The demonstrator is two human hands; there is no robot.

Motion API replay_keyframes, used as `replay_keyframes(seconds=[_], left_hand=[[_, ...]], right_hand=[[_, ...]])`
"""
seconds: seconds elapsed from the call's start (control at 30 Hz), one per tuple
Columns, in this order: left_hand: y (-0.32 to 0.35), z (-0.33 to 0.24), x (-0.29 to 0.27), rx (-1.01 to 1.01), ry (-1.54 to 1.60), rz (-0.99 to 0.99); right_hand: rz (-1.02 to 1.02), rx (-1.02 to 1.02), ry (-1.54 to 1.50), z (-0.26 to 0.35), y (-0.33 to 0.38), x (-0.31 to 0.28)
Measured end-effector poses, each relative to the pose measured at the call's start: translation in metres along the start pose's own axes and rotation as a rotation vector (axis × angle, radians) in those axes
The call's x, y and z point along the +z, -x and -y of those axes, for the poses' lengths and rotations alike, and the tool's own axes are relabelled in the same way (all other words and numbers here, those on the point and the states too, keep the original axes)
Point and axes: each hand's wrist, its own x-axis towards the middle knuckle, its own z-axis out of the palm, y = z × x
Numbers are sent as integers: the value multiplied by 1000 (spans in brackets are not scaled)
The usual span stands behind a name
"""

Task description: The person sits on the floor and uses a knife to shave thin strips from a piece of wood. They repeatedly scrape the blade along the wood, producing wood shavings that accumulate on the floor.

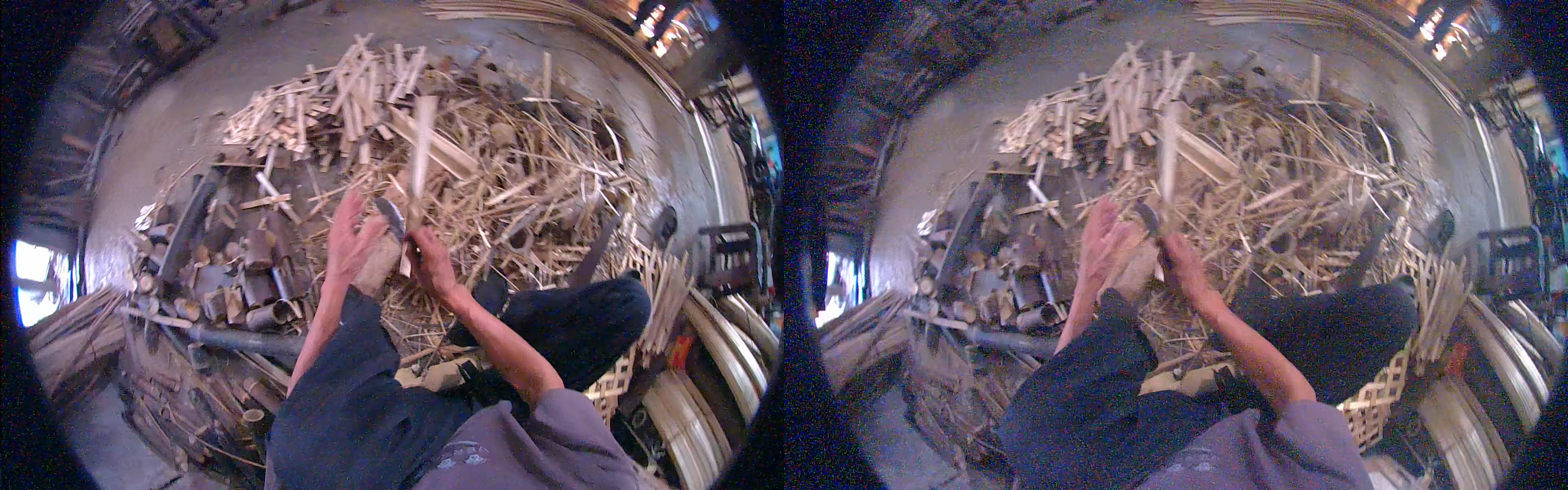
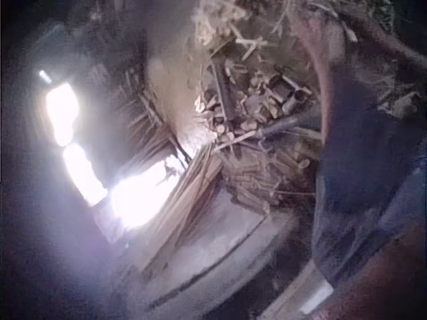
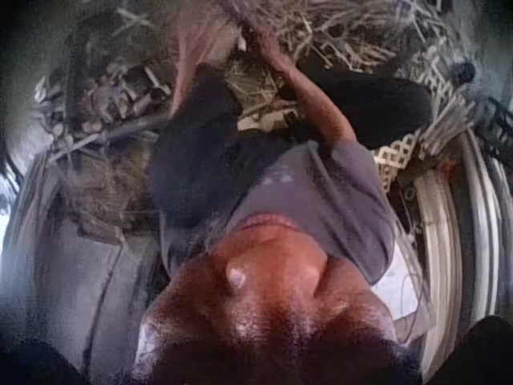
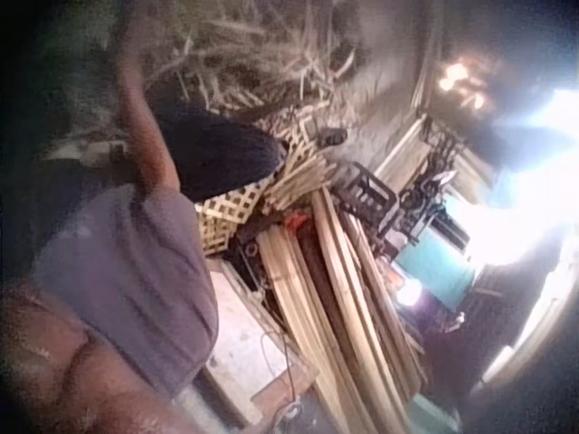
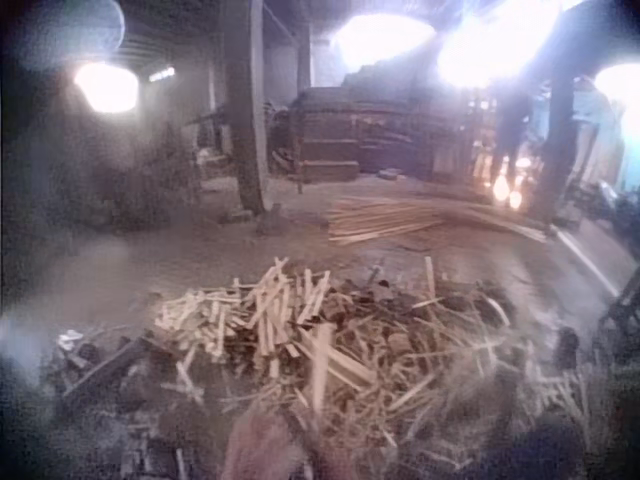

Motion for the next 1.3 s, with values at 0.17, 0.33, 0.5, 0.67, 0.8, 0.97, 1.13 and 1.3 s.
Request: replay_keyframes(seconds=[0.17, 0.33, 0.5, 0.67, 0.8, 0.97, 1.13, 1.3], left_hand=[[-38, 2, -18, 93, -116, 237], [-42, -22, -62, -482, 677, -58], [-16, 34, -77, -429, 645, -47], [-2, 39, -27, -518, 808, 68], [-7, 52, -23, -417, 986, 143], [-26, 31, -15, -359, 1014, -118], [-34, 25, -19, 109, 339, -370], [-35, -15, -46, 50, 95, -31]], right_hand=[[473, -133, -36, 47, 19, 21], [145, -103, 451, -14, 66, 16], [363, 172, 617, -53, 96, 37], [553, 367, 533, -38, 71, 14], [474, 415, 222, -35, 48, -6], [182, 281, 72, 7, 14, -29], [316, 582, -374, 111, -9, -79], [203, 453, -424, 153, 3, -105]])
